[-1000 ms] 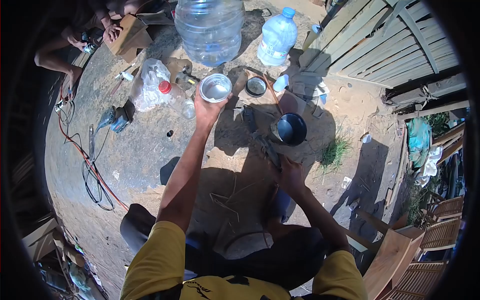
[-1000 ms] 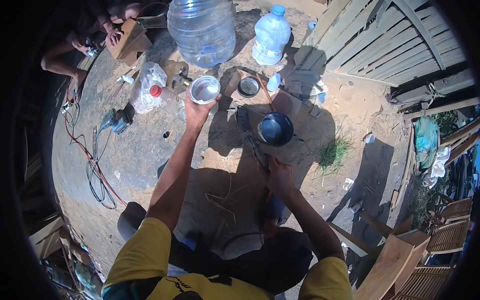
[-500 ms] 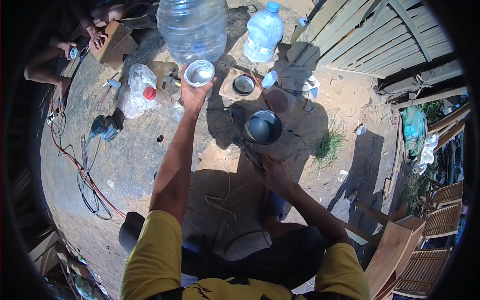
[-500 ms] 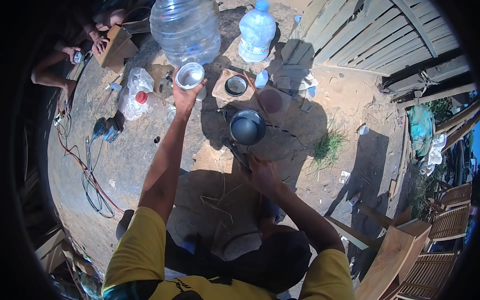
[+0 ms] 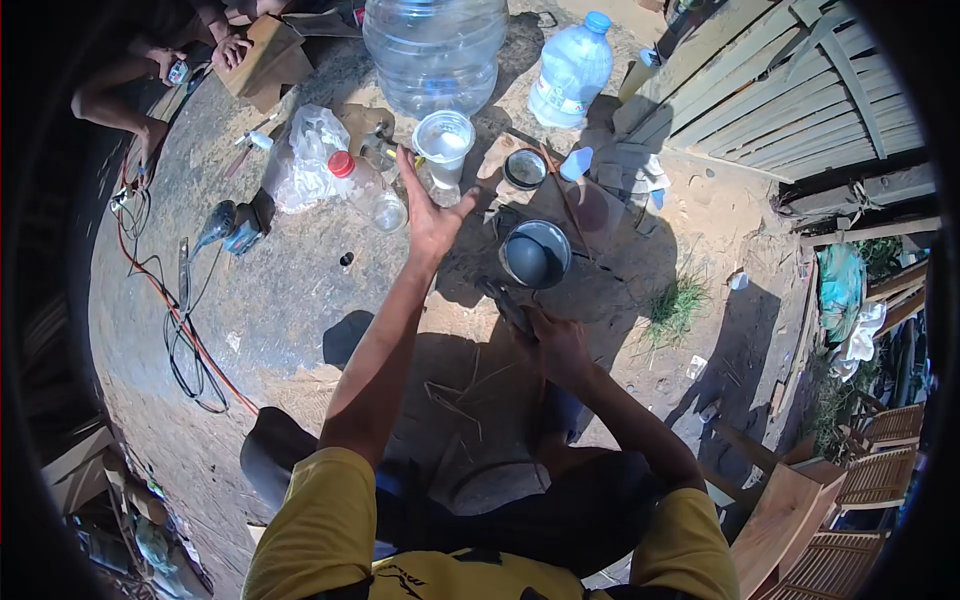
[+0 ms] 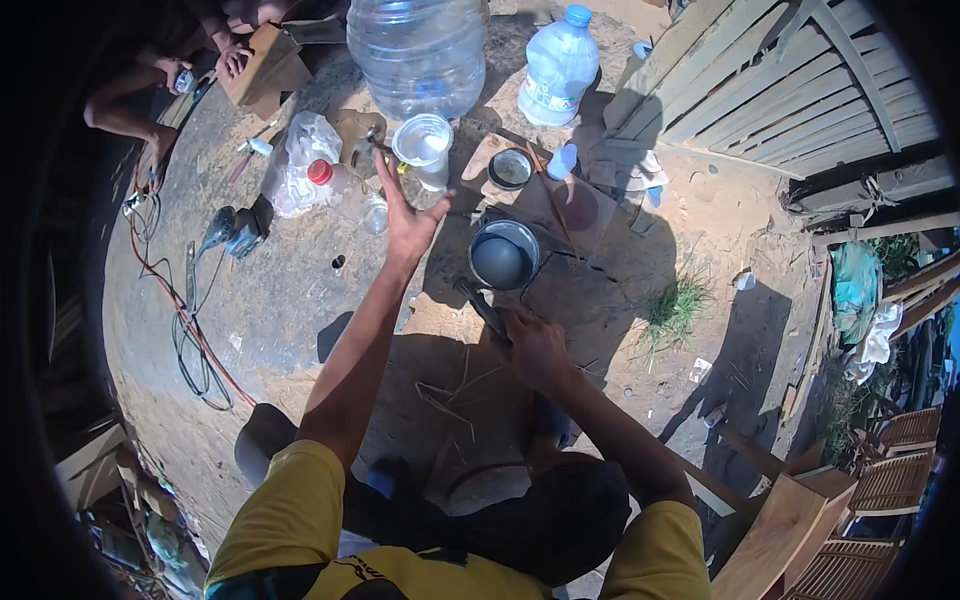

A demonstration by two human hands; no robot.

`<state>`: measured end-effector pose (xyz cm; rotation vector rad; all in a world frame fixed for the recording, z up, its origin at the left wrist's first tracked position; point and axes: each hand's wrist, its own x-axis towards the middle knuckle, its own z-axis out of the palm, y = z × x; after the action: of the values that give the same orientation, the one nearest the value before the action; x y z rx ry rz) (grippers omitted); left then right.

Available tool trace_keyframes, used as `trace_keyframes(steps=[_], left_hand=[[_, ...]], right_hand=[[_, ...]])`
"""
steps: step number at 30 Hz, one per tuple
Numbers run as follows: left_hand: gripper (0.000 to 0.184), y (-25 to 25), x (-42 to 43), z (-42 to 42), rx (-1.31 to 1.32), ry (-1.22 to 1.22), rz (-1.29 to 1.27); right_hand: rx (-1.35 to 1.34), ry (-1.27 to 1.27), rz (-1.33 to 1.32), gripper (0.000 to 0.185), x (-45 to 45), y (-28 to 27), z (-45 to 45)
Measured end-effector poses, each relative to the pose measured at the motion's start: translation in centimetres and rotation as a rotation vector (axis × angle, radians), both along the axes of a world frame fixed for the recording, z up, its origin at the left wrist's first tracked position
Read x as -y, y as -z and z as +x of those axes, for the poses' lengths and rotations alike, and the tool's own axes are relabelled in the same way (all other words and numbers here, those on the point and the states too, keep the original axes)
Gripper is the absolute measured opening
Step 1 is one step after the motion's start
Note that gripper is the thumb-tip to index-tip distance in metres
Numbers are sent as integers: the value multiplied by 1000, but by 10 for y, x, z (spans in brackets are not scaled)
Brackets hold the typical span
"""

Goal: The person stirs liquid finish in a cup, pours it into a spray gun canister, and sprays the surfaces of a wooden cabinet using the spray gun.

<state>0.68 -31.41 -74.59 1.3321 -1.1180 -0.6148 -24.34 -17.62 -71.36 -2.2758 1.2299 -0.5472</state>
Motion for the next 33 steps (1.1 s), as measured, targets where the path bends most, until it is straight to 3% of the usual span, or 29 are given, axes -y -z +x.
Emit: trace_keyframes(steps=[6, 9, 12, 17, 24, 25, 27, 30, 32, 33], left_hand=[[90, -18, -141, -1, -248, 82, 99], [68, -40, -188, 41, 160, 206, 323], [71, -61, -212, 83, 277, 224, 489], [102, -49, -210, 133, 312, 190, 336], [93, -5, -202, 172, 147, 57, 328], [93, 3, -203, 174, 152, 61, 329], [86, 18, -203, 178, -98, 79, 339], [81, 30, -201, 181, 43, 66, 269], [77, 48, -203, 181, -168, 105, 206], [77, 46, -203, 181, -157, 96, 232]], right_hand=[[-50, -77, 29, 30, 6, -2, 27], [33, -157, 113, 28, 3, 1, 59], [102, -160, 326, 28, -2, 0, 97], [-14, -349, 134, 26, -21, 28, 159], [220, -358, 29, 28, -41, 75, 237], [179, -348, 39, 28, -43, 82, 244], [140, -325, 50, 28, -52, 95, 253], [129, -300, 61, 27, -53, 110, 257], [52, -390, 53, 29, -50, 113, 252], [27, -449, 163, 32, -40, 85, 243]])
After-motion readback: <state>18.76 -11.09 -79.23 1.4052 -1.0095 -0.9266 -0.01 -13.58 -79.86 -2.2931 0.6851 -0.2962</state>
